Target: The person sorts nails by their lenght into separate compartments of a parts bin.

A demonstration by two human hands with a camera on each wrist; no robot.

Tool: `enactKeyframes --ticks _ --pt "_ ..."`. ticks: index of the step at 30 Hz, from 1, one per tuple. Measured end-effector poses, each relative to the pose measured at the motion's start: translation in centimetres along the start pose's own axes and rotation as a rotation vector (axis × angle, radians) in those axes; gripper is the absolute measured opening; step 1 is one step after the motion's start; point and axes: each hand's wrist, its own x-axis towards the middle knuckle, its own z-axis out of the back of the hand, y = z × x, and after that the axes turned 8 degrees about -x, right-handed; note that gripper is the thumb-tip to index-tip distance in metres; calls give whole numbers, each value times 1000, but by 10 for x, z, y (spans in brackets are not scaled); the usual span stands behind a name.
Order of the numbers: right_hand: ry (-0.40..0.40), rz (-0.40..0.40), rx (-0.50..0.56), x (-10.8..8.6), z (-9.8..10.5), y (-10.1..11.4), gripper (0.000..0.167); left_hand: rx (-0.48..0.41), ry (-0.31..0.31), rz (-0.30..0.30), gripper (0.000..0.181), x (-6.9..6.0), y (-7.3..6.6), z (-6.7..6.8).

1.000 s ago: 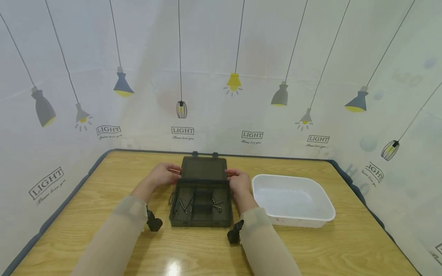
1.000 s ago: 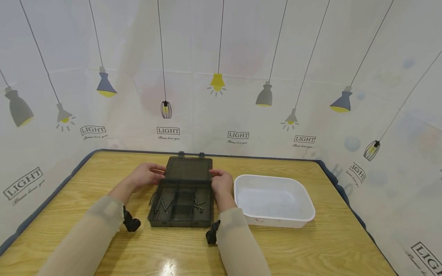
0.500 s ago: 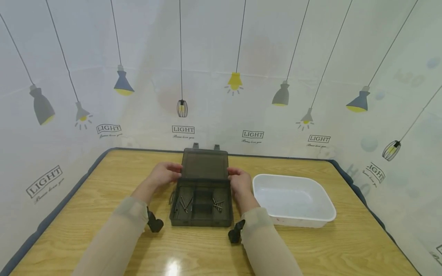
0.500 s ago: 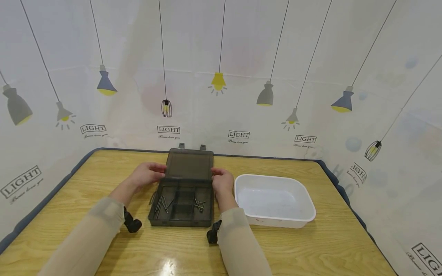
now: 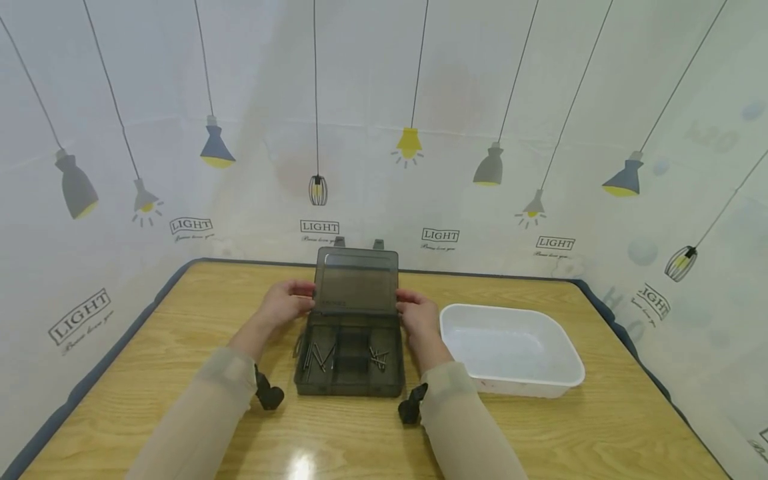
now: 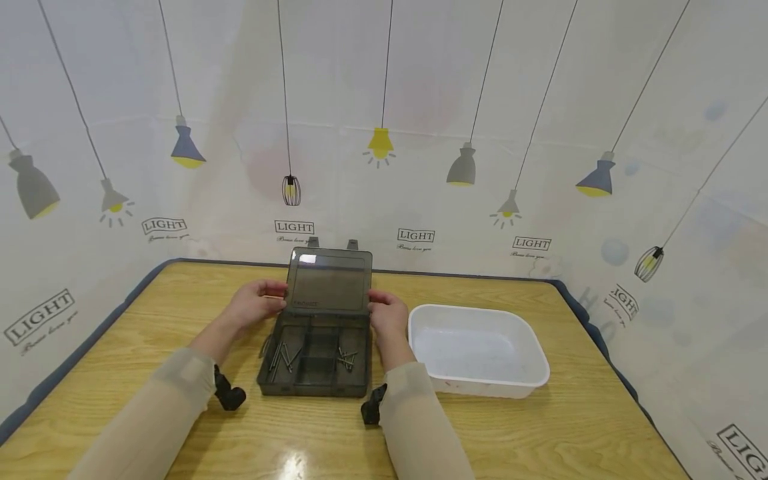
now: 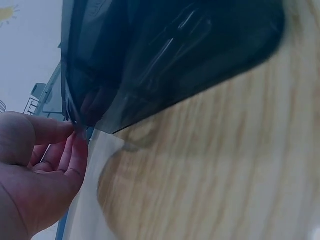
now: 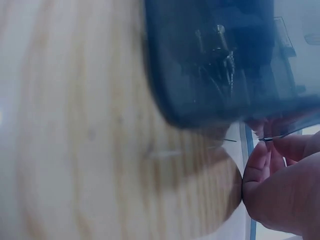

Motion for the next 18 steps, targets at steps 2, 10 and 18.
enactKeyframes --ticks 2,10,18 --pt "1 -6 39 0 0 0 31 -7 -11 -8 48 -1 1 -1" --pt "0 45 105 -3 0 2 42 -67 -38 -45 56 0 5 -1" --pt "11 26 63 -4 1 6 39 -128 -77 -74 53 -1 4 -1"
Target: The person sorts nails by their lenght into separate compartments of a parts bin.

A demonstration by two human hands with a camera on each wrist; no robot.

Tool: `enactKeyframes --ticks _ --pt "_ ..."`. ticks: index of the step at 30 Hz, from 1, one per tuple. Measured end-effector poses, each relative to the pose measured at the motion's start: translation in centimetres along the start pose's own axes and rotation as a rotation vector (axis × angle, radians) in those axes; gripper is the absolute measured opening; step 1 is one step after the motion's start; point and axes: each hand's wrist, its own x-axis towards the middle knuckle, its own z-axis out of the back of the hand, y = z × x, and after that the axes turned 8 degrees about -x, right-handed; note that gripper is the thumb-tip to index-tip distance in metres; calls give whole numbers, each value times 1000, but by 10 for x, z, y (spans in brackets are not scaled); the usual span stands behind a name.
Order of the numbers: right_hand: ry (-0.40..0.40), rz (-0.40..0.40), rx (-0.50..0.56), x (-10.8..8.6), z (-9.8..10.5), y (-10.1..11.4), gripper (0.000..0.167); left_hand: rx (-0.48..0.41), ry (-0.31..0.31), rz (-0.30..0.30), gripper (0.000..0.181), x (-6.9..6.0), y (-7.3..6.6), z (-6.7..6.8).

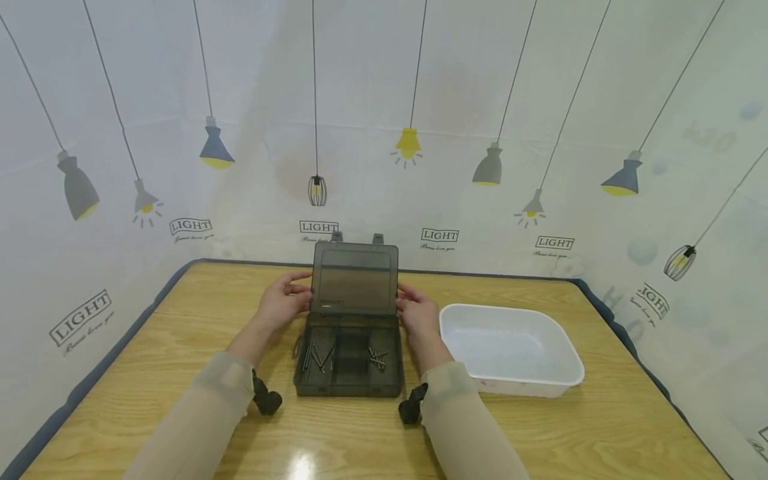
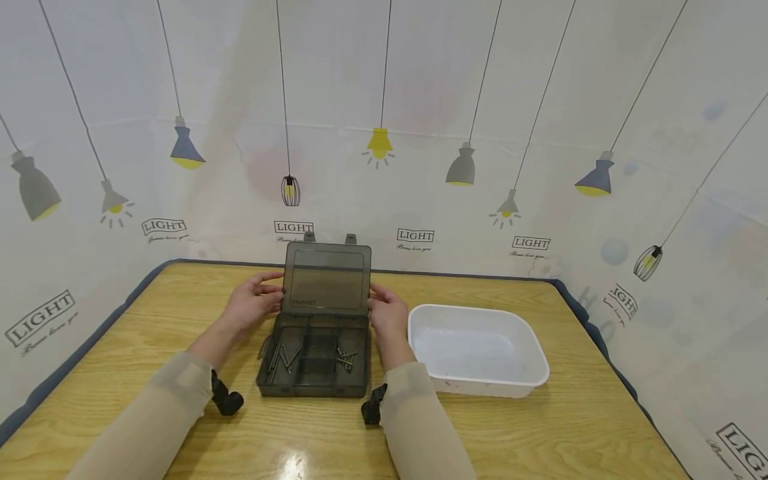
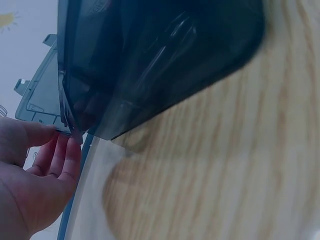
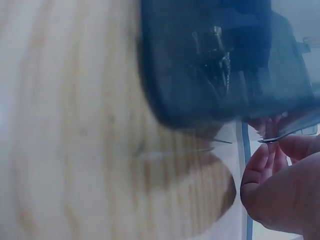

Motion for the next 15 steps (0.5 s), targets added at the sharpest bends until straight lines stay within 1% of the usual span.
enactKeyframes --ticks 2,4,9,15 --pt "0 -2 -6 -1 0 3 38 -31 -5 -3 51 0 -1 -1" --pt "2 4 -1 -1 0 5 38 -42 -13 -8 50 0 -4 -1" --pt "2 19 23 -1 0 13 39 -17 -45 -31 47 -2 -15 -4" --pt "20 30 50 -3 2 22 38 -25 -70 -61 46 -7 -28 -6"
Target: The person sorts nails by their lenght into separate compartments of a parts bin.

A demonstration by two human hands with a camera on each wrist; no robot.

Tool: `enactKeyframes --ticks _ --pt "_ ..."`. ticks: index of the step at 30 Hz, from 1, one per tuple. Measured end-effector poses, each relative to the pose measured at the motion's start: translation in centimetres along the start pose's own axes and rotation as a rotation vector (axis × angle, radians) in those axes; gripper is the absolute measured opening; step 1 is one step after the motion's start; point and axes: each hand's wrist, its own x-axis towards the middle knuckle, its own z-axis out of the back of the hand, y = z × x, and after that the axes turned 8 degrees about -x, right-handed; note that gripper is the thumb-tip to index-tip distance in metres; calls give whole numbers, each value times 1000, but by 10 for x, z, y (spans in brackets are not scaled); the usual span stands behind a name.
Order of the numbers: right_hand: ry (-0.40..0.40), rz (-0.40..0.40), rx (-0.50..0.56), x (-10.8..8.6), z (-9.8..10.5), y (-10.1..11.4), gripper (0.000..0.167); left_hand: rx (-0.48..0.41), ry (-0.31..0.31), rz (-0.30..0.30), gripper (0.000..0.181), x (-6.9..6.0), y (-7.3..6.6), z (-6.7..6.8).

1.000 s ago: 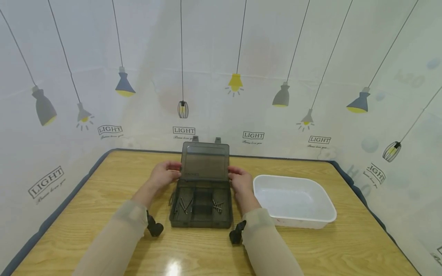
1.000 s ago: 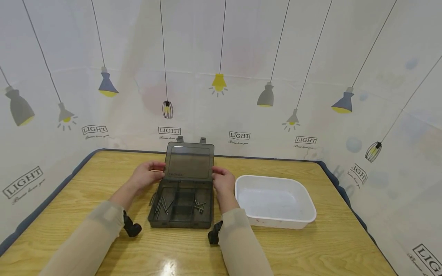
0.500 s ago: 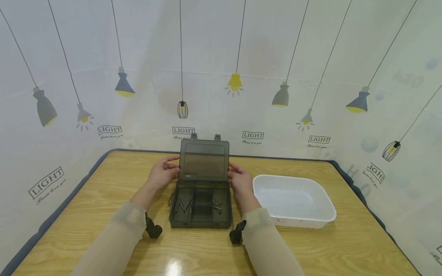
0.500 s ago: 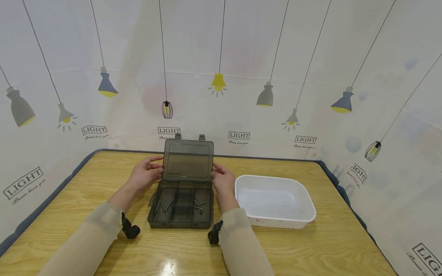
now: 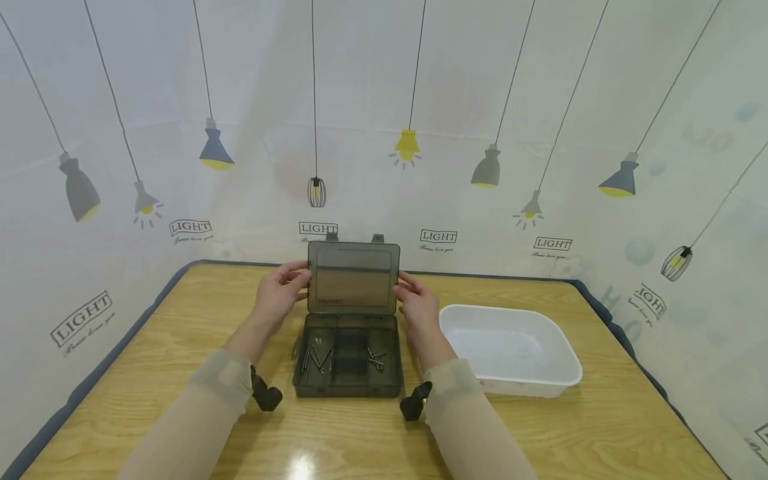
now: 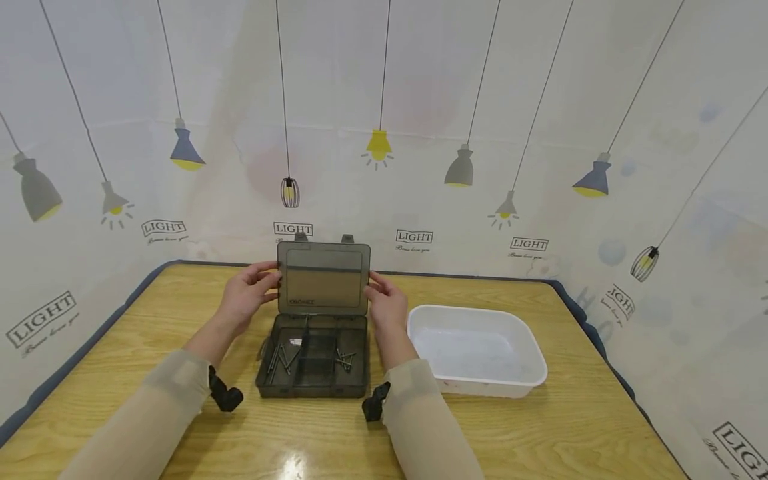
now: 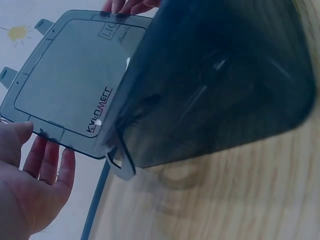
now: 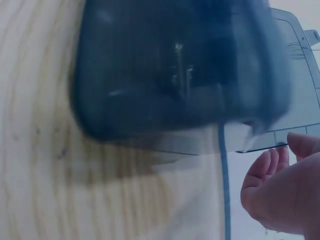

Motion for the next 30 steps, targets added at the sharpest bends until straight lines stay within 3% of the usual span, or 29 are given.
enactKeyframes --ticks 7,13,30 --pt "10 37 14 -6 4 14 38 1 7 -19 50 -7 -10 0" --pt "42 48 7 -14 15 22 37 -5 61 -35 51 -16 -17 3" --pt "226 70 -135 -38 48 26 32 48 192 -90 44 -39 -18 23"
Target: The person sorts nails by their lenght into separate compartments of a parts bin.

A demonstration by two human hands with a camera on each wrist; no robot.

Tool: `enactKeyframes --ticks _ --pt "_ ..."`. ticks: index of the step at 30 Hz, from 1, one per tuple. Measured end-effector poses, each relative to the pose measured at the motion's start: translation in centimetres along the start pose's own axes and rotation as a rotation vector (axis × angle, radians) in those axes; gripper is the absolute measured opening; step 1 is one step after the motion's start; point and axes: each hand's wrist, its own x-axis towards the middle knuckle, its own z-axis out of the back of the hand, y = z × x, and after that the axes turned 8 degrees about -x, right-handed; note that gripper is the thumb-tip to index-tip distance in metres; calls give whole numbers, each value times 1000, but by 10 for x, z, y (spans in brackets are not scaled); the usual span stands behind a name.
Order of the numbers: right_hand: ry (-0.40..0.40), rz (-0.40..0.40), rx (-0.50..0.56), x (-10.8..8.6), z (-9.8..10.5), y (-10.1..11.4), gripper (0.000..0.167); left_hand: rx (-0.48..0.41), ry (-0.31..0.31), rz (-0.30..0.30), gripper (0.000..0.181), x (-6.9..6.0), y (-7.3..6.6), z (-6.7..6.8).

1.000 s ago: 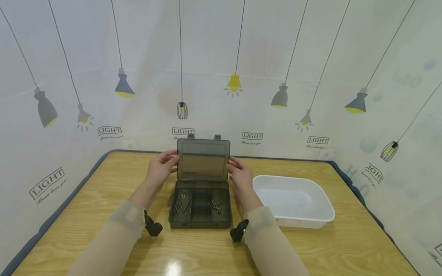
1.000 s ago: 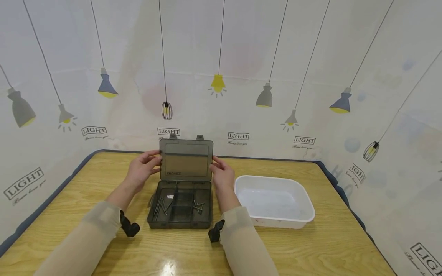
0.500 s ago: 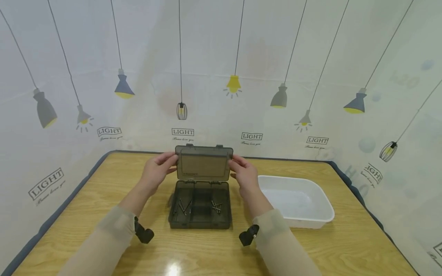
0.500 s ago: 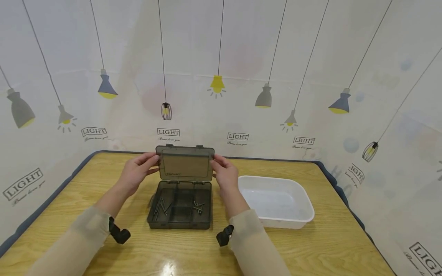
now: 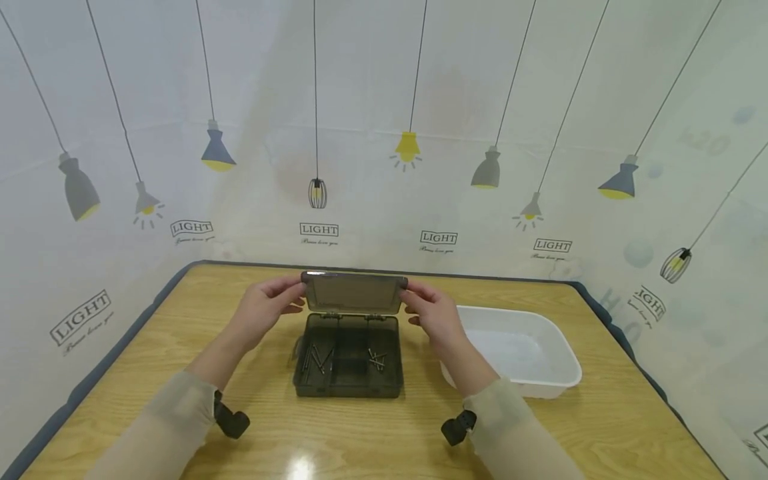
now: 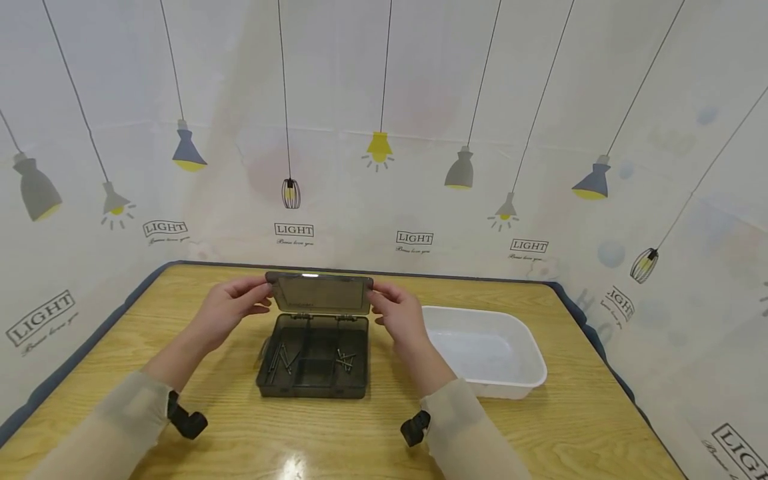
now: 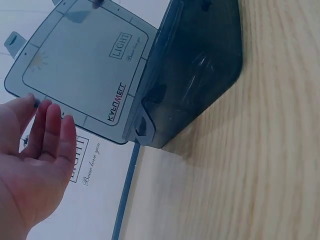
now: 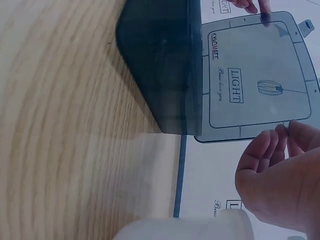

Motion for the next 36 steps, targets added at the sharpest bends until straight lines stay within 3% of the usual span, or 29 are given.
enactKeyframes --ticks 8,12,23,29,36 --pt "106 19 -72 -23 14 0 36 26 92 -27 42 -19 -7 9" --pt "153 23 -91 -37 20 -2 38 79 145 -24 42 -32 -9 13" --pt "271 5 -193 -64 26 -9 45 236 290 70 43 -61 -12 21" --pt "331 -24 -224 -76 24 -13 50 248 334 135 44 -71 -8 22" --pt "376 -60 -242 -87 21 -23 51 265 386 129 44 -77 8 18"
